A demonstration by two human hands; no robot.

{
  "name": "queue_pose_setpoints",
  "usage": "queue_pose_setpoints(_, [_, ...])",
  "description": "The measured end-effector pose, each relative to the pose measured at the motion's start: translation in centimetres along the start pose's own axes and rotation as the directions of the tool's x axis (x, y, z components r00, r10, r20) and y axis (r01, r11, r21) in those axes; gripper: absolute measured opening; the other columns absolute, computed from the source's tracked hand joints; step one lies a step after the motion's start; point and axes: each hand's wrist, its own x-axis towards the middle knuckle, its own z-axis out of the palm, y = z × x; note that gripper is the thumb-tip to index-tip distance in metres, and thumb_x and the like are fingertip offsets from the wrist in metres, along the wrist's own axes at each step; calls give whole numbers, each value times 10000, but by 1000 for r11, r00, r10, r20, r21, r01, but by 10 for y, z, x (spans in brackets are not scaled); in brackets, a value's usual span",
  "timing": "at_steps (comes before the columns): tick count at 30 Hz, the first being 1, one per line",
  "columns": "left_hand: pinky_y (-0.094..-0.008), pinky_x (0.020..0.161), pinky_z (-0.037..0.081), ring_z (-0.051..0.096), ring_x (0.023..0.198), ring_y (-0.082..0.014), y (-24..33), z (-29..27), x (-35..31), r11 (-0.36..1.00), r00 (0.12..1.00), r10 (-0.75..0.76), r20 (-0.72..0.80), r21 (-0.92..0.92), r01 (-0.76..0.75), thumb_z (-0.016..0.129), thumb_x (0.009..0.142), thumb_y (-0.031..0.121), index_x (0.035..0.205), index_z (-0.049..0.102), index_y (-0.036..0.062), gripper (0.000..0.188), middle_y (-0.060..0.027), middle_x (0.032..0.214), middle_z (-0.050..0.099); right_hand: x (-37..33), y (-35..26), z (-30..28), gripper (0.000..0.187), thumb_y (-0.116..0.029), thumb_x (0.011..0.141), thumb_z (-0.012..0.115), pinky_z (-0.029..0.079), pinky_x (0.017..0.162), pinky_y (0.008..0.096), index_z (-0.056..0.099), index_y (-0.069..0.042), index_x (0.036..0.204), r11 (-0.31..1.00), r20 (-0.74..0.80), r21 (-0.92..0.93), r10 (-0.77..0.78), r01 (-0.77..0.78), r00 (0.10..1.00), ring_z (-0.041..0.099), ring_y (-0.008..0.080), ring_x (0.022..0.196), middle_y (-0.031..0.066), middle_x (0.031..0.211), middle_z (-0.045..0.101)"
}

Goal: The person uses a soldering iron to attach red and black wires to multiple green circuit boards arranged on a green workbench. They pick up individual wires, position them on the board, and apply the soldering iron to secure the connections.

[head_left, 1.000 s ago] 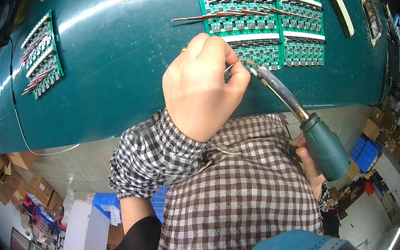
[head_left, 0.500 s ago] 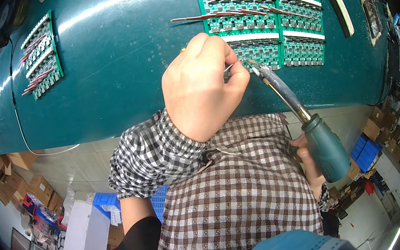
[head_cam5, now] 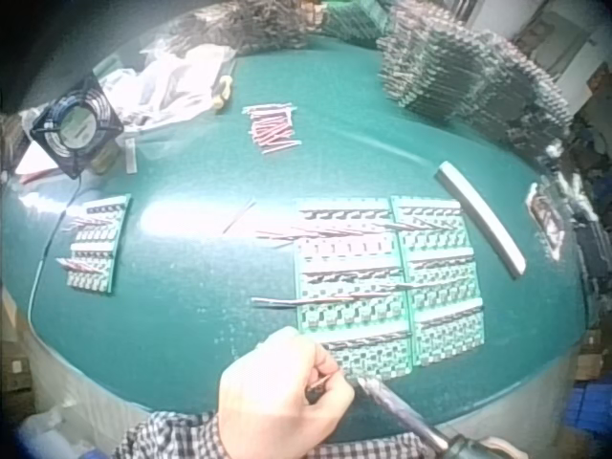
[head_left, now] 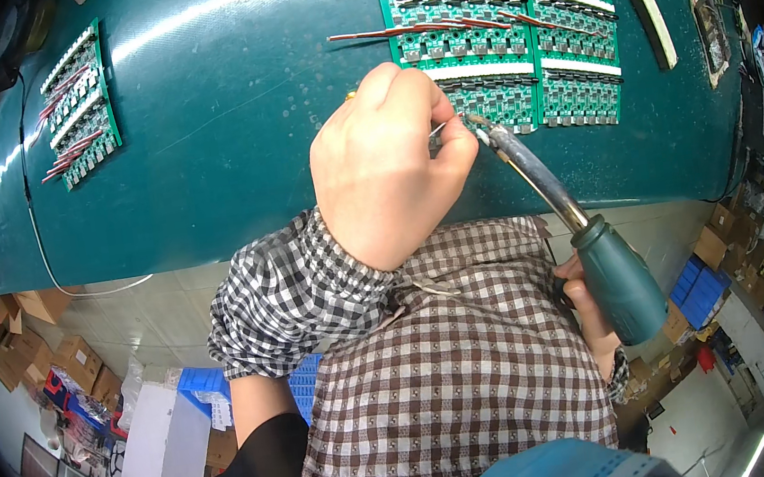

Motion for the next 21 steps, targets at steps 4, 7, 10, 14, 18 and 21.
queue_pose_setpoints(4, [-301, 573, 499, 580, 632, -151, 1, 0, 0, 1000, 1000, 0, 3, -5, 0, 752, 729, 39, 767, 613, 80, 150, -18, 734, 596, -2, 0, -4, 318, -270, 762, 911, 519, 693, 322, 754, -47, 925, 1000, 12, -15, -10, 10, 1000, 665, 190, 766, 38, 836, 718])
queue_pose_setpoints(7, [-302, 573, 499, 580, 632, -151, 1, 1, 0, 1000, 1000, 3, 11, 3, -3, 753, 729, 40, 767, 612, 80, 152, -16, 734, 596, -4, 0, -3, 323, -270, 762, 912, 517, 695, 319, 753, -45, 931, 999, -23, 33, 16, -15, 1000, 663, 188, 766, 38, 836, 717])
queue_pose_setpoints(10, [-302, 572, 498, 579, 630, -151, 1, 0, 0, 1000, 1000, -2, 7, -1, 2, 754, 728, 39, 766, 610, 80, 155, -16, 734, 595, -7, 5, -3, 323, -268, 765, 912, 515, 697, 316, 753, -43, 934, 999, -33, 43, 19, -18, 999, 661, 185, 768, 38, 837, 715])
queue_pose_setpoints(14, [-302, 571, 498, 577, 630, -151, 0, -2, -1, 1000, 1000, -10, -3, 10, 10, 756, 726, 36, 766, 610, 78, 157, -17, 734, 595, -5, 4, -6, 341, -267, 776, 908, 524, 704, 308, 746, -32, 964, 999, 7, 39, 35, -35, 999, 676, 178, 781, 47, 841, 715])
queue_pose_setpoints(18, [-300, 574, 501, 577, 630, -149, 1, 1, 1, 1000, 1000, 4, 10, 9, -4, 757, 727, 34, 767, 611, 76, 157, -18, 737, 599, -8, -1, -5, 392, -272, 779, 908, 551, 730, 307, 731, -18, 1019, 987, -41, 127, 106, -100, 994, 698, 178, 798, 62, 868, 712])
queue_pose_setpoints(21, [-298, 578, 504, 575, 631, -147, 1, 0, 0, 1000, 1000, -1, 7, 17, 1, 757, 728, 34, 766, 609, 75, 158, -17, 740, 602, -6, 0, -4, 412, -270, 791, 900, 566, 746, 318, 714, -1, 1042, 983, -59, 166, 85, -74, 995, 704, 188, 805, 71, 887, 704])
